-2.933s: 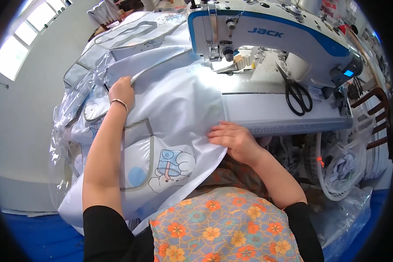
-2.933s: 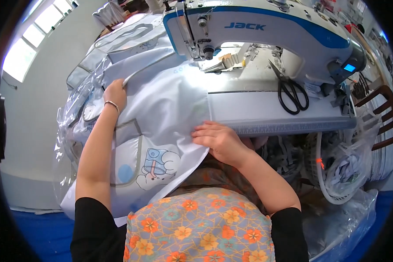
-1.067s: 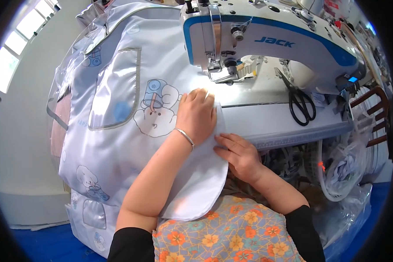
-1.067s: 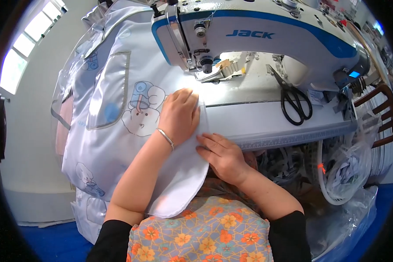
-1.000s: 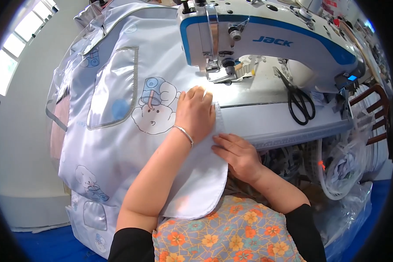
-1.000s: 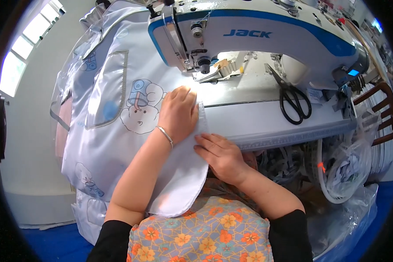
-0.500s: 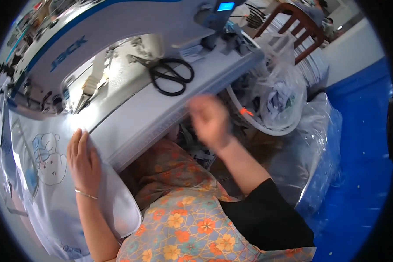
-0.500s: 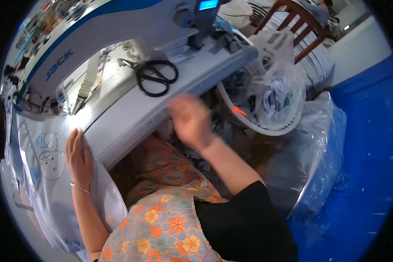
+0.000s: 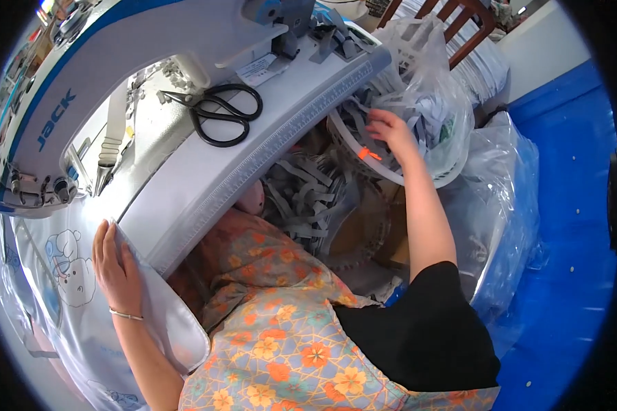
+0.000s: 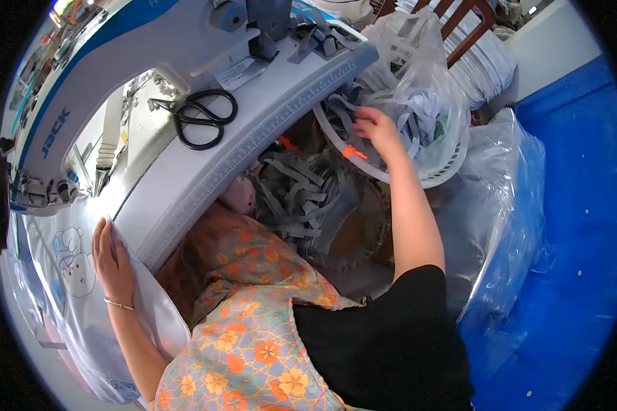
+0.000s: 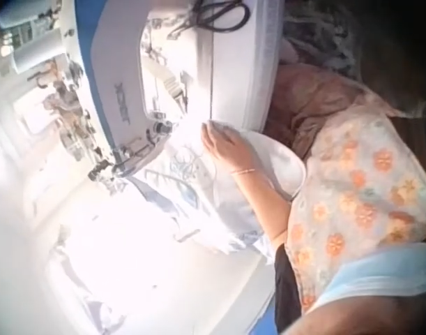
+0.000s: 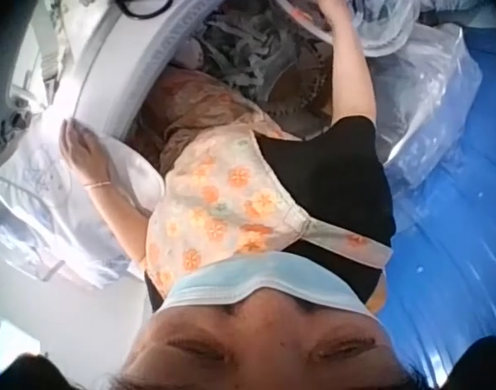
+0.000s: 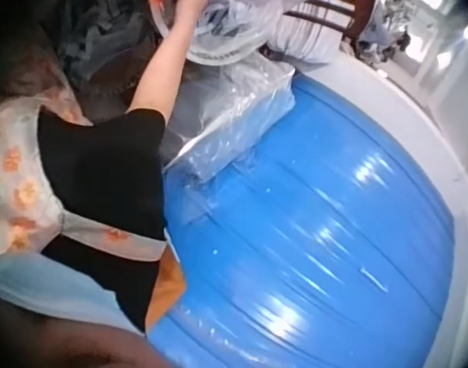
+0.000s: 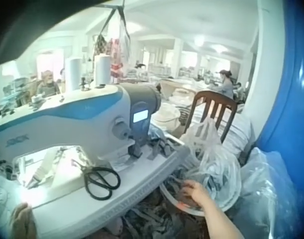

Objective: Sewing together fabric and plastic components to assemble a product using an industrial sewing machine.

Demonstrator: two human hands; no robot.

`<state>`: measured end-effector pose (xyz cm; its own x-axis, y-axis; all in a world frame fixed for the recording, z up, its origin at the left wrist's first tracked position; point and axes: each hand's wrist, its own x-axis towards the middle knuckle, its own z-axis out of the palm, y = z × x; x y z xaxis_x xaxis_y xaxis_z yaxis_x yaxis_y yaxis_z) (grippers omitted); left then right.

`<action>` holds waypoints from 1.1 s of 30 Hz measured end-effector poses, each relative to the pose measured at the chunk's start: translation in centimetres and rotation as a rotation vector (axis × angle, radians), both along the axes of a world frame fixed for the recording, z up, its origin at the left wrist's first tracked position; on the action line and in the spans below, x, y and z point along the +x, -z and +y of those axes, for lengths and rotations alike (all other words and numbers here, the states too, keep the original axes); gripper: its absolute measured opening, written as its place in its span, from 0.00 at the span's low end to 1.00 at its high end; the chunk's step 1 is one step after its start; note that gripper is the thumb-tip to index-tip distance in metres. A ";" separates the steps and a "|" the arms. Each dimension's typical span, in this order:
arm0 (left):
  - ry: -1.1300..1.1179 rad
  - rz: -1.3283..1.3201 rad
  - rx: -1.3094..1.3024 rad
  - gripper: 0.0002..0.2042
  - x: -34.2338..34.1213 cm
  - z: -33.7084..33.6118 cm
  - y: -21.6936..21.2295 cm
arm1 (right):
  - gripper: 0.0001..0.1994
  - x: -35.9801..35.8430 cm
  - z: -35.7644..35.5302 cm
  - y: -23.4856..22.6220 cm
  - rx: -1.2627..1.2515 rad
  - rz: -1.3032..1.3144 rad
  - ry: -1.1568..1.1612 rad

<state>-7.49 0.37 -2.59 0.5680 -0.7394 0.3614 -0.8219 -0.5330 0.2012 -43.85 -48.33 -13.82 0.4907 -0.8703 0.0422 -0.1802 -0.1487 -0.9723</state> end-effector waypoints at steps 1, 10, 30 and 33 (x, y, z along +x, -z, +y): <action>-0.001 -0.012 0.010 0.19 0.1 0.0 0.0 | 0.12 -0.7 -0.9 -0.1 0.056 0.174 0.124; -0.047 0.008 0.007 0.19 -0.3 -0.1 -0.2 | 0.13 -2.9 -5.0 9.1 -0.377 1.299 -0.094; -0.085 0.033 0.000 0.19 -1.2 -0.2 -1.0 | 0.11 -2.8 -3.7 7.7 -0.409 1.289 -0.075; -0.076 0.026 0.011 0.18 -1.2 0.0 -1.1 | 0.14 -3.1 -3.0 5.8 -0.463 1.153 0.047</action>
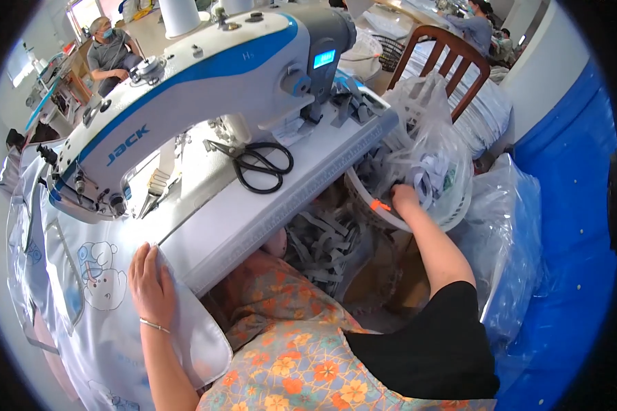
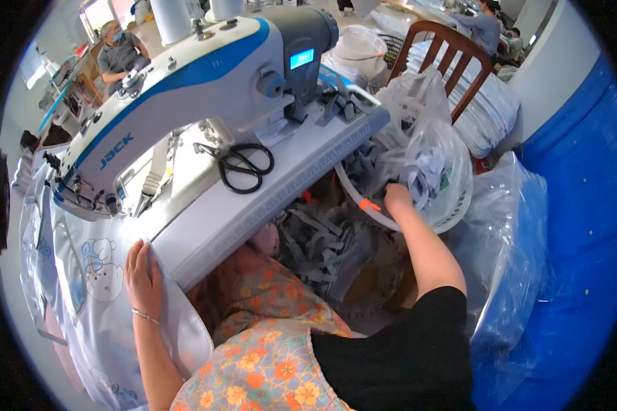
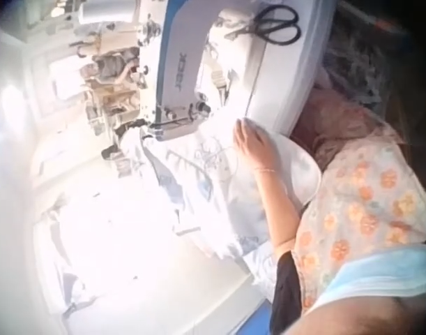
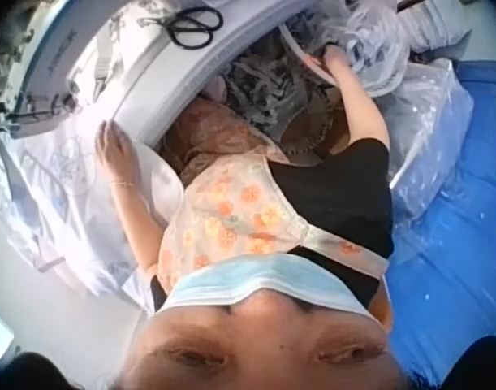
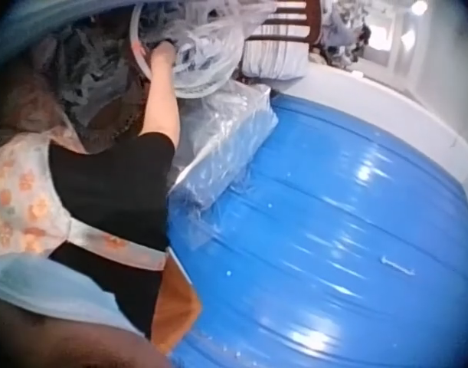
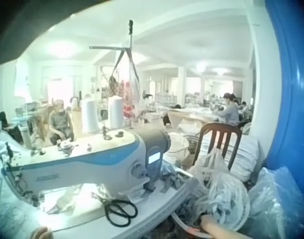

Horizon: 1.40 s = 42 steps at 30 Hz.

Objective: Sewing together fabric and plastic components to assemble a product using an industrial sewing machine.

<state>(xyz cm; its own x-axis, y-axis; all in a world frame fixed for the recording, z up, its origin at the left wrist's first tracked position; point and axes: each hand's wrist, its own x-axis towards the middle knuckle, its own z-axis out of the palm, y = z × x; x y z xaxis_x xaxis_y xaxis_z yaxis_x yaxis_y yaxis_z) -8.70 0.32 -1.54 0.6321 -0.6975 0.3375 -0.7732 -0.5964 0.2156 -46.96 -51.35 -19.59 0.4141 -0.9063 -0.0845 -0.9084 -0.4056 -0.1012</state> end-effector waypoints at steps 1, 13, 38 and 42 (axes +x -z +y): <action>0.010 0.011 0.012 0.18 -0.1 0.0 -0.1 | 0.15 -0.4 0.4 -0.9 -0.024 -0.012 -0.048; 0.362 0.241 -0.253 0.16 -6.8 -3.8 -3.6 | 0.07 1.4 8.1 -15.2 0.480 -1.219 0.173; 0.011 0.728 -0.649 0.10 -7.2 0.4 0.5 | 0.16 22.7 33.5 -19.1 0.908 -1.027 -0.942; -0.072 1.020 -0.794 0.11 -6.6 0.8 0.5 | 0.16 22.4 33.6 -19.6 1.330 -1.027 -0.612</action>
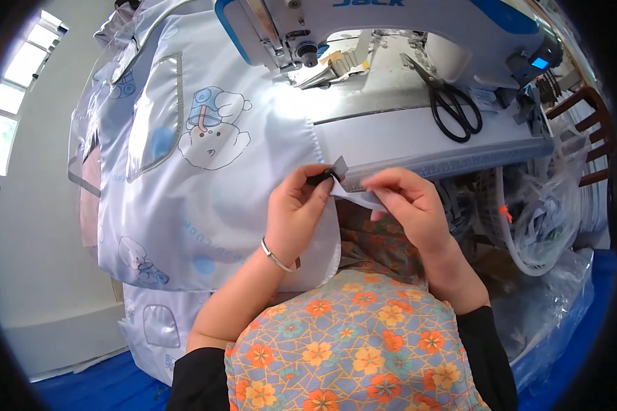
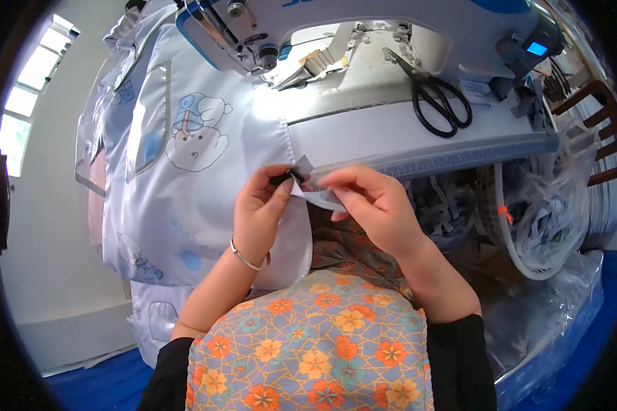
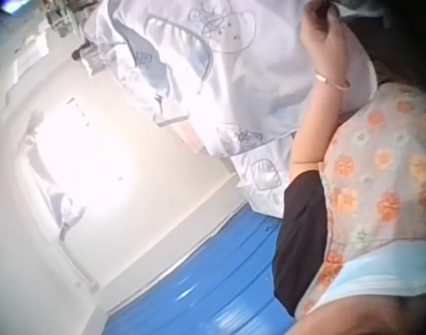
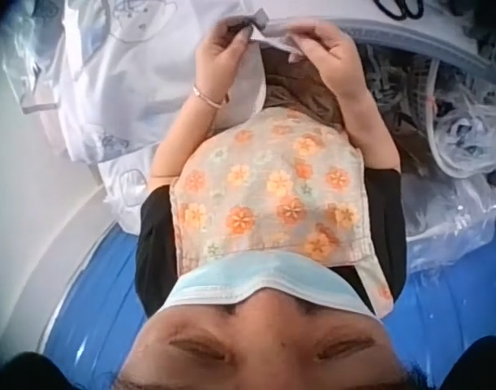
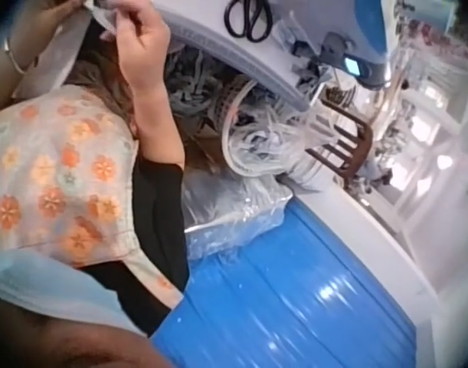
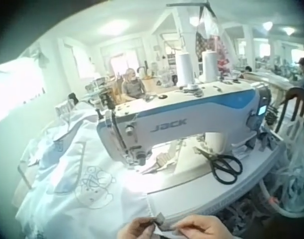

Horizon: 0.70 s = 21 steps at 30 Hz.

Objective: Sewing together fabric and plastic components to assemble a product using an industrial sewing machine.

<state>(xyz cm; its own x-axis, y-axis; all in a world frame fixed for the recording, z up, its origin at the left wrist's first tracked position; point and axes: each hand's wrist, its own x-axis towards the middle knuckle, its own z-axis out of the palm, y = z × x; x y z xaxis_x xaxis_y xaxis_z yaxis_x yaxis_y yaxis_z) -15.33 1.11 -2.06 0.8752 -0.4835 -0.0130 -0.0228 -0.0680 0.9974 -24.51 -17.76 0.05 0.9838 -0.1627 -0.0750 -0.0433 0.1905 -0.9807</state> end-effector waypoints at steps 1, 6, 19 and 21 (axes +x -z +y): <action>0.012 0.095 -0.114 0.11 0.1 0.1 -0.1 | 0.15 0.0 -0.1 -0.2 0.072 -0.115 -0.100; 0.003 0.181 -0.246 0.11 0.2 0.3 -0.4 | 0.13 0.1 0.5 -0.7 0.132 -0.180 -0.170; 0.028 0.074 -0.105 0.10 -0.3 0.2 -1.0 | 0.12 1.4 -0.5 0.0 -0.116 -0.313 -0.026; 0.025 0.086 -0.139 0.10 -0.3 0.3 -1.1 | 0.05 1.4 0.1 0.3 0.079 -0.082 -0.016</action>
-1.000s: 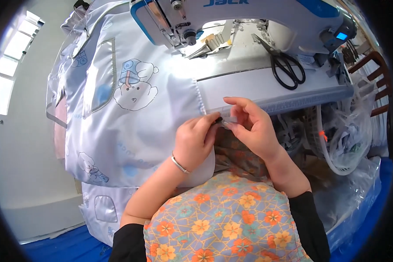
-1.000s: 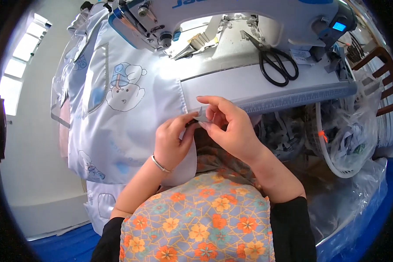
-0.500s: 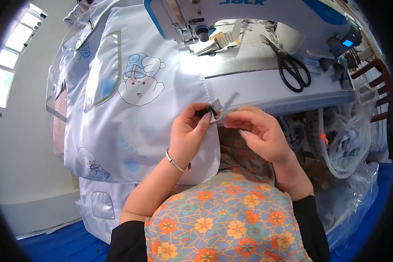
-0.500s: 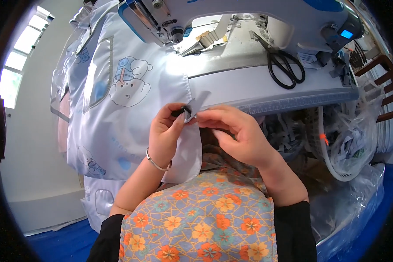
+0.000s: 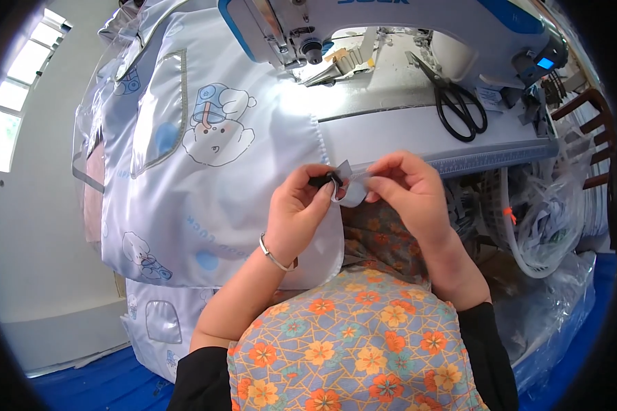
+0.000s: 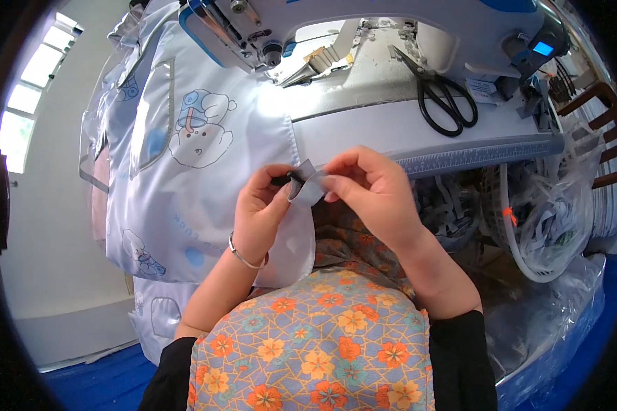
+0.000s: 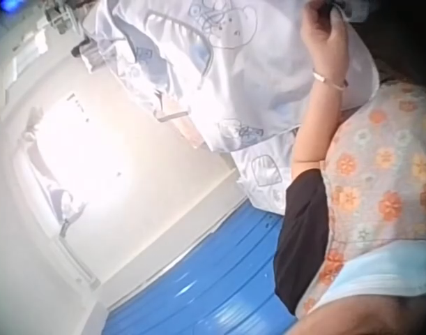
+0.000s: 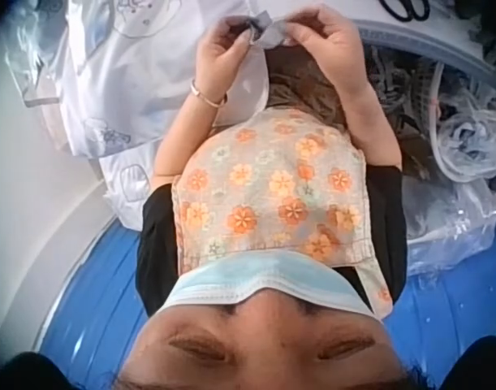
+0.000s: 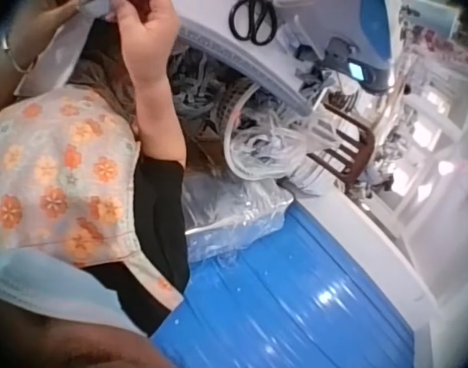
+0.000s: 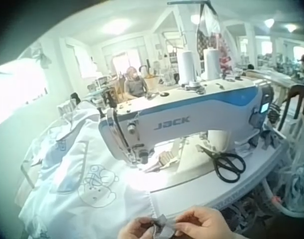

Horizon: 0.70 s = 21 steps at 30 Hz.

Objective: Sewing together fabric and plastic components to assemble a product using an industrial sewing machine.

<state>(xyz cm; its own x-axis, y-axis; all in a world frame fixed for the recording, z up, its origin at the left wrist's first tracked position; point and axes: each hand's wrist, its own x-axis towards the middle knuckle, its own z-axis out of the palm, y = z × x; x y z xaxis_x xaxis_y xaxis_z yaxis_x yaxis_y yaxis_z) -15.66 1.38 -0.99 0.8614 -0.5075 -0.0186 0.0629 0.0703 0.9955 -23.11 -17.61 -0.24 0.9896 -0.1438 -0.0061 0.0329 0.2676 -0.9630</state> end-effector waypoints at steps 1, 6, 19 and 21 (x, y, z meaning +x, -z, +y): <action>0.021 0.010 0.012 0.10 0.0 0.1 0.0 | 0.05 0.3 0.4 0.3 -0.008 0.071 0.035; 0.069 0.064 -0.081 0.10 0.0 0.5 0.4 | 0.04 1.7 1.7 1.3 0.036 -0.080 0.066; -0.256 -0.227 0.393 0.10 11.3 0.2 -0.8 | 0.08 16.0 -0.6 0.2 -0.744 0.032 0.011; -0.366 -0.687 0.629 0.11 12.4 -0.6 -0.1 | 0.10 17.7 -1.0 0.6 -0.880 0.083 0.038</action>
<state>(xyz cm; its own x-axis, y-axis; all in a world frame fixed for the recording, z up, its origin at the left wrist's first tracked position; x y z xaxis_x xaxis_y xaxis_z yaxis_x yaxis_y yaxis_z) -3.24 0.73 -0.86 0.8874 -0.2777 0.3679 -0.4601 -0.5821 0.6704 -5.39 -18.58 -0.89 0.9853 -0.1629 0.0512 -0.0520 -0.5719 -0.8186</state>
